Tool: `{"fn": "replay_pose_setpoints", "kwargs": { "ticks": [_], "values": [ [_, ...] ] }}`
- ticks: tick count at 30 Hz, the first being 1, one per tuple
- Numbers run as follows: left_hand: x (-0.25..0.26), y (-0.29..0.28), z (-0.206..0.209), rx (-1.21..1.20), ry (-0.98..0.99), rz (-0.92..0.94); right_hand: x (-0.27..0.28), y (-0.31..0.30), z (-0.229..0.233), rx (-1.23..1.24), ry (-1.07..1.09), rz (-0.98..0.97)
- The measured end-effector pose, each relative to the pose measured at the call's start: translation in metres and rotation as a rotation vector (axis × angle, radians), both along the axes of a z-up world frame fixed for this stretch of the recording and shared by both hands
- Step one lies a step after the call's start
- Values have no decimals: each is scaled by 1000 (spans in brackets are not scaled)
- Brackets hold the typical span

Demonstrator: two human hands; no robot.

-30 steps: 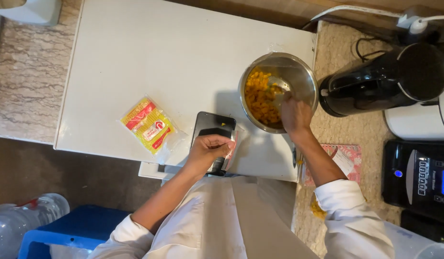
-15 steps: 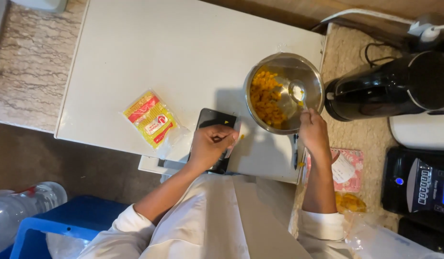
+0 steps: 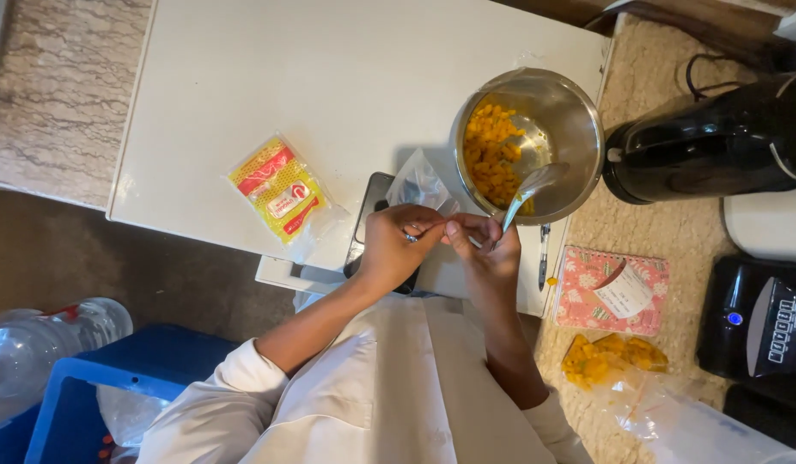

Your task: Portioning diced food from a bowl into small plastic bags using a spoon and a digital scale.

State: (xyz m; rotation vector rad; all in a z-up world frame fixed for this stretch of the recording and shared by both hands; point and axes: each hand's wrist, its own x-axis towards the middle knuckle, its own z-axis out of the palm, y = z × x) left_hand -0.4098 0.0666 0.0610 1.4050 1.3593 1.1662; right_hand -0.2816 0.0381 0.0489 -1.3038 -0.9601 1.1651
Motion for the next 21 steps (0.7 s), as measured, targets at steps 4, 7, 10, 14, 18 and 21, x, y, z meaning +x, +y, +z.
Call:
{"fn": "replay_pose_setpoints", "kwargs": {
  "ticks": [4, 7, 10, 14, 18, 21],
  "values": [
    [-5, 0, -5, 157, 24, -22, 0, 2, -15, -6, 40, -41],
    [-7, 0, -8, 213, 23, -86, 6, 6, -31, 7, 128, -86],
    [-8, -4, -6, 209, -41, -141, 7, 5, -25, 40, 158, -93],
    [-8, -5, -3, 200, 42, -281, 7, 6, -23, 63, 80, -90],
    [-6, -5, -7, 222, 76, -360, -6, 5, -10, 12, 20, -164],
    [-1, -2, -19, 258, 8, -305, -13, -5, -7, 28, -73, -153]
  ]
}}
